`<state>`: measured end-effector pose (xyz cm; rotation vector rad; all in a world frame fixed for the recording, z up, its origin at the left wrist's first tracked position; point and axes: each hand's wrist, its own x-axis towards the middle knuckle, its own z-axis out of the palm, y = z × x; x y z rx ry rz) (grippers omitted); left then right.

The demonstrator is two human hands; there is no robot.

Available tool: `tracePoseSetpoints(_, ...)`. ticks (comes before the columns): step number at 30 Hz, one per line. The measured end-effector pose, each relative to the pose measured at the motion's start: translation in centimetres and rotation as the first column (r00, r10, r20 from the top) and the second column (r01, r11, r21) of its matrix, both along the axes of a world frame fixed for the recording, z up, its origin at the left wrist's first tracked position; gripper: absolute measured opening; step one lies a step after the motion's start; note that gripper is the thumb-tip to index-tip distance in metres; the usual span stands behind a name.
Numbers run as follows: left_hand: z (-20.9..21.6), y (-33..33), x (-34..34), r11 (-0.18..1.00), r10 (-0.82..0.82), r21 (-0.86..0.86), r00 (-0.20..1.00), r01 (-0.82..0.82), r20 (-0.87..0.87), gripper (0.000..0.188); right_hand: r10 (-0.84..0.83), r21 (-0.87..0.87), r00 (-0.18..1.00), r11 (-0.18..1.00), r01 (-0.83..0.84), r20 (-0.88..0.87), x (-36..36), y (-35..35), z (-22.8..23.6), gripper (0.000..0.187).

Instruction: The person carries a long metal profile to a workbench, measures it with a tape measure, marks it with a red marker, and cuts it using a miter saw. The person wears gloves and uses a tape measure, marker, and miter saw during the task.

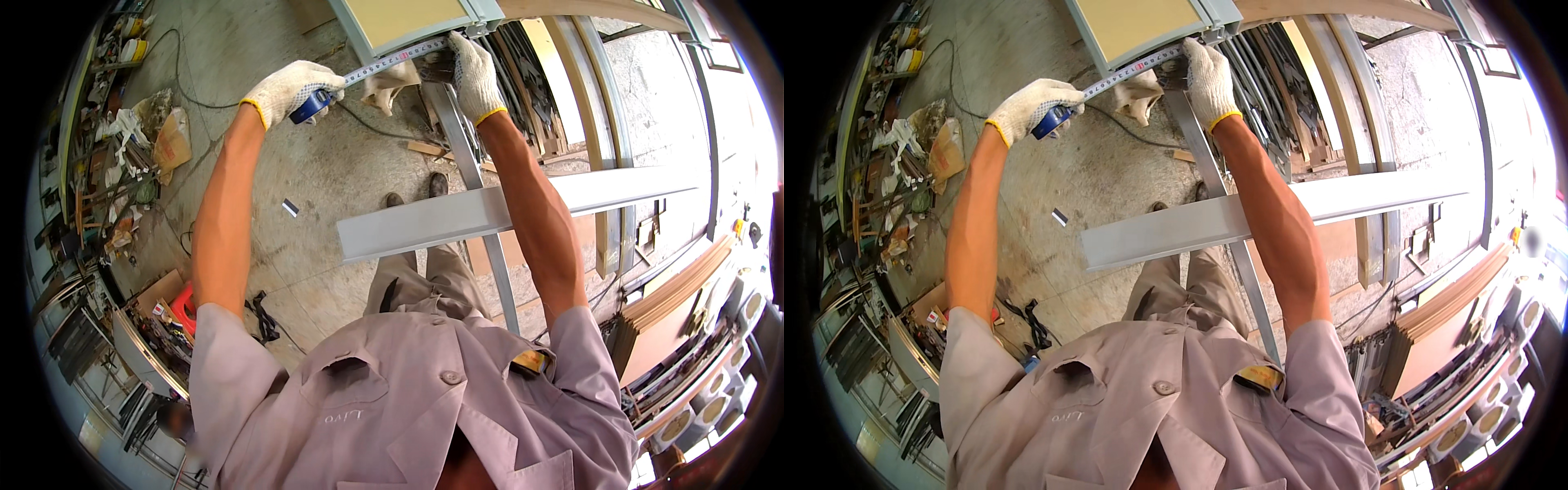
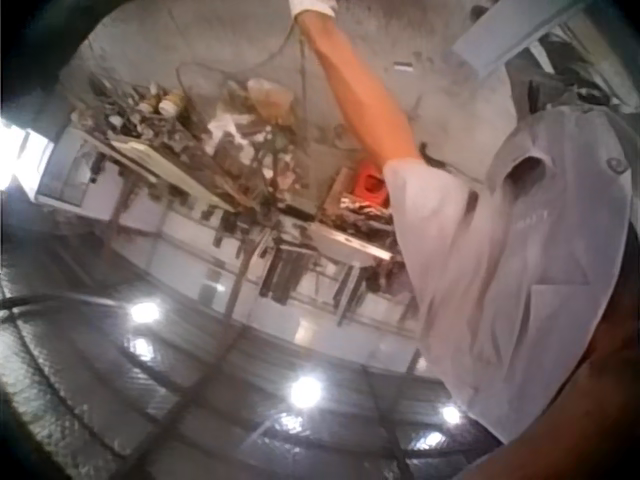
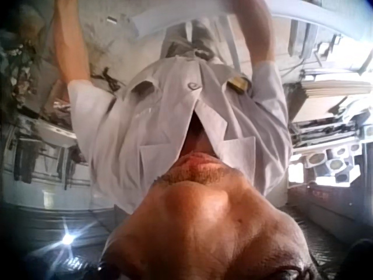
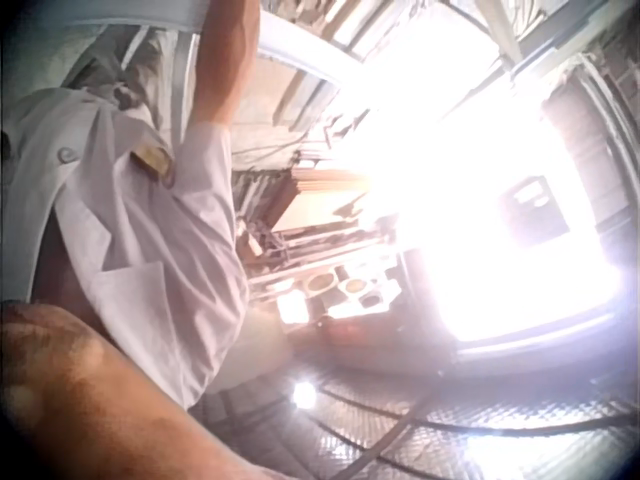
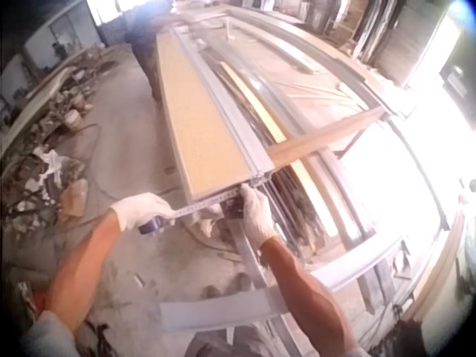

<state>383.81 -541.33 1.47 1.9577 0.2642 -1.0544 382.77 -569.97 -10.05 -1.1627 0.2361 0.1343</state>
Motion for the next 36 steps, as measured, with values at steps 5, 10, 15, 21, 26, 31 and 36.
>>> tracePoseSetpoints(5,-0.4,0.4,0.0,1.000,-0.015,-0.003,1.000,0.015,0.007,0.030,-0.017,-0.007,1.000,1.000,0.017,-0.009,-0.1,0.3,0.4,0.042)
tracePoseSetpoints(10,-0.3,0.2,0.1,0.999,0.021,-0.034,1.000,-0.021,-0.012,0.031,-0.039,-0.013,0.998,0.999,0.039,-0.047,0.1,0.1,0.4,0.042)
tracePoseSetpoints(15,-0.5,0.4,0.2,1.000,0.008,-0.021,1.000,-0.008,-0.013,0.030,-0.064,0.022,0.997,0.998,0.065,-0.054,-0.2,0.5,1.2,0.040)
tracePoseSetpoints(21,-0.5,0.4,0.1,1.000,0.010,-0.026,1.000,-0.010,0.006,0.031,-0.053,0.047,0.997,0.997,0.056,-0.062,-0.2,0.5,1.4,0.039)
tracePoseSetpoints(26,-0.6,0.4,0.1,1.000,0.012,-0.015,1.000,-0.012,0.000,0.031,-0.049,0.018,0.998,0.999,0.050,-0.031,-0.2,0.5,0.9,0.039)
tracePoseSetpoints(31,-0.3,0.2,0.1,1.000,0.011,0.000,1.000,-0.011,-0.001,0.031,-0.023,0.049,0.999,0.998,0.025,-0.035,0.3,0.3,-0.3,0.039)
tracePoseSetpoints(36,-0.4,0.4,0.3,1.000,0.011,-0.016,1.000,-0.012,-0.015,0.031,-0.020,0.041,0.999,0.999,0.021,-0.034,0.0,0.4,0.3,0.039)
